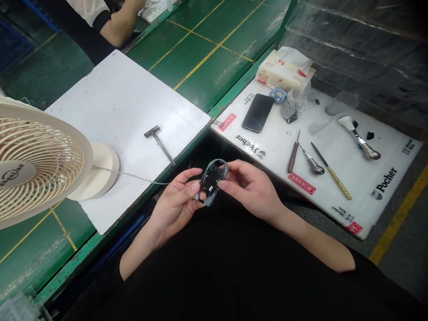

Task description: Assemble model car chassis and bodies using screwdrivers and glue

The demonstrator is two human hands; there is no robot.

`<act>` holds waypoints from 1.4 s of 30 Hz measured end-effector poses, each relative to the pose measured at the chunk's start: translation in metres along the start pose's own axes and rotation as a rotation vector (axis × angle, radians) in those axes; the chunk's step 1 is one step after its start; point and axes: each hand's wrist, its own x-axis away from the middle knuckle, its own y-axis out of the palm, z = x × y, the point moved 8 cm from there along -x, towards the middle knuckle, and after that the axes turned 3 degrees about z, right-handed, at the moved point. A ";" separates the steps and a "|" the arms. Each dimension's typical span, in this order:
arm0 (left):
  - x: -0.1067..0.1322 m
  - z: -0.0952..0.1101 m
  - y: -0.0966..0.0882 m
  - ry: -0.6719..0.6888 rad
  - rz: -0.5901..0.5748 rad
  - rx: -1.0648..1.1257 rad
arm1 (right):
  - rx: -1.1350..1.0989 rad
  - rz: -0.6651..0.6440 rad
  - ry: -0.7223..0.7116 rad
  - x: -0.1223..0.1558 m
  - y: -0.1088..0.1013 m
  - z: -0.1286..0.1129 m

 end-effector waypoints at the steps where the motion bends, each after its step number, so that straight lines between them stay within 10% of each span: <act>1: 0.000 0.001 0.000 0.013 0.005 -0.014 | -0.023 -0.014 0.035 0.000 0.001 0.001; 14: 0.005 -0.017 0.003 -0.079 -0.092 -0.240 | 0.161 -0.222 0.140 0.000 0.011 -0.002; 32: 0.007 -0.012 0.006 0.022 -0.150 -0.298 | -0.211 -0.266 0.387 0.007 0.019 0.017; 42: 0.006 -0.007 0.011 -0.093 -0.100 -0.082 | 0.132 -0.087 0.079 0.005 0.006 0.001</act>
